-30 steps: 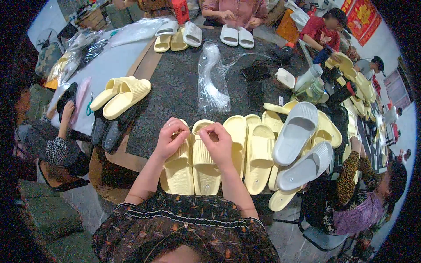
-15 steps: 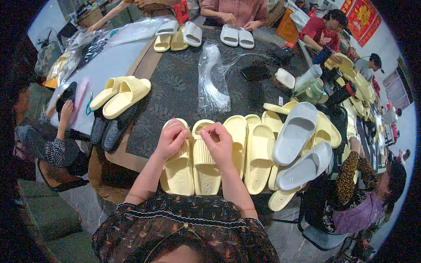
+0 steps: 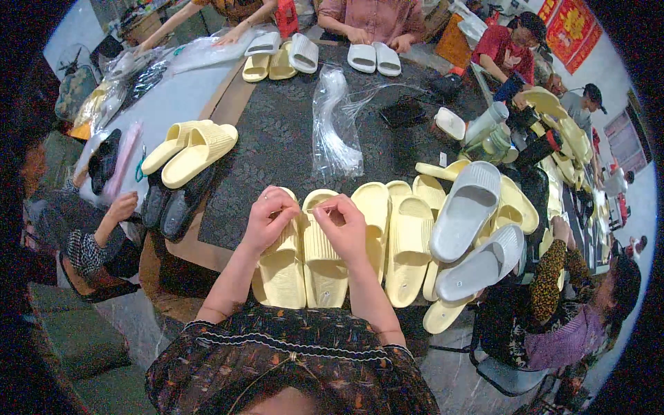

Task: The recorder is inspecting and cleaning plastic slippers at a production table in a factory environment.

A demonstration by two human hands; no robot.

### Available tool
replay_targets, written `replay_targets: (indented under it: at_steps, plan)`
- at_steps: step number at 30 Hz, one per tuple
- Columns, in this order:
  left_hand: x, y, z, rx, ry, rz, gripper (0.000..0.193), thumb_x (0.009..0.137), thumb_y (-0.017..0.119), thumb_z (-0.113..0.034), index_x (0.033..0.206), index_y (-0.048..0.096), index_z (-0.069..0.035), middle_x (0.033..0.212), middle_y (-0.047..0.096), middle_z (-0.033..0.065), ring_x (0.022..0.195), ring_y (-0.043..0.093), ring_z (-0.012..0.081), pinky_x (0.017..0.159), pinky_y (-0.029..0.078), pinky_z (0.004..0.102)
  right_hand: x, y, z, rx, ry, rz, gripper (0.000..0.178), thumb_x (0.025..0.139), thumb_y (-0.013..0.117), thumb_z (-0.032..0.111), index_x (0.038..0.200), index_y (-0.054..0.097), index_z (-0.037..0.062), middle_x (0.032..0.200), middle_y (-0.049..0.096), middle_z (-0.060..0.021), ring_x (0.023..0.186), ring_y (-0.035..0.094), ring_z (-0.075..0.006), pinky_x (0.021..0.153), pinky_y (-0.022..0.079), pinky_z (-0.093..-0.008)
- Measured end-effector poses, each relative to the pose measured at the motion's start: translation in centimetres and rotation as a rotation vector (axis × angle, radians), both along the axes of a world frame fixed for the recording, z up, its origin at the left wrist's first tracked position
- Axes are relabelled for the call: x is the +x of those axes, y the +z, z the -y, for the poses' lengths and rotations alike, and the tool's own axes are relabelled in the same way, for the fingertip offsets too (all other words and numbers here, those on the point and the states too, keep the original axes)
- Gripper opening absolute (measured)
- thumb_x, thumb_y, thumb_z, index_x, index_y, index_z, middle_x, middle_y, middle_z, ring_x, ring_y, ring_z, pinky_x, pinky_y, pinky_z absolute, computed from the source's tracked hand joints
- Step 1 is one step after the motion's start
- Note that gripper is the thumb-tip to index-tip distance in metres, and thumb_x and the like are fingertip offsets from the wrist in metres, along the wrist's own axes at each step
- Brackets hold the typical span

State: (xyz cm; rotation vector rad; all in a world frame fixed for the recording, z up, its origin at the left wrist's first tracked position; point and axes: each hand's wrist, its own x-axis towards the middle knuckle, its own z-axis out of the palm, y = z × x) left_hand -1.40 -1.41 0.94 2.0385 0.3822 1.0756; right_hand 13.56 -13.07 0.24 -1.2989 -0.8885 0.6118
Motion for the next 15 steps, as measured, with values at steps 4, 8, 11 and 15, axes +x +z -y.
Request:
replay_targets:
  at_steps: [4,8,11,15]
  plan:
    - [0.01,0.10,0.04,0.031,0.015,-0.005,0.005,0.078,0.071,-0.006,0.078,0.066,-0.005,0.079,0.064,0.0048,0.083,0.059,0.0230,0.080,0.044,0.0350,-0.23,0.63,0.03,-0.032,0.013,0.026,0.008,0.083,0.072,0.007,0.084,0.065,0.0029,0.083,0.056,0.0009,0.070,0.051,-0.0046,0.063,0.041,-0.0195]
    - [0.01,0.09,0.25,0.017,0.016,-0.003,0.005,0.077,0.071,-0.007,0.080,0.068,-0.004,0.081,0.063,0.0059,0.084,0.057,0.0241,0.080,0.044,0.0364,-0.06,0.57,0.09,-0.016,0.006,0.083,0.010,0.082,0.073,0.008,0.085,0.065,0.0028,0.084,0.057,-0.0006,0.072,0.054,-0.0070,0.063,0.043,-0.0207]
    - [0.01,0.16,0.18,0.062,0.017,0.011,0.008,0.075,0.073,-0.006,0.081,0.068,-0.004,0.081,0.063,0.0058,0.085,0.058,0.0242,0.080,0.044,0.0365,-0.30,0.90,0.14,-0.052,0.006,0.093,0.010,0.081,0.074,0.008,0.085,0.066,0.0029,0.085,0.059,-0.0017,0.075,0.056,-0.0085,0.065,0.046,-0.0217]
    - [0.16,0.38,0.40,0.047,0.042,0.013,0.009,0.074,0.074,-0.007,0.080,0.068,-0.005,0.081,0.064,0.0054,0.085,0.058,0.0239,0.080,0.045,0.0363,-0.24,0.88,0.04,-0.048,0.019,0.138,0.010,0.080,0.074,0.008,0.085,0.066,0.0029,0.087,0.061,-0.0038,0.078,0.058,-0.0107,0.067,0.049,-0.0232]
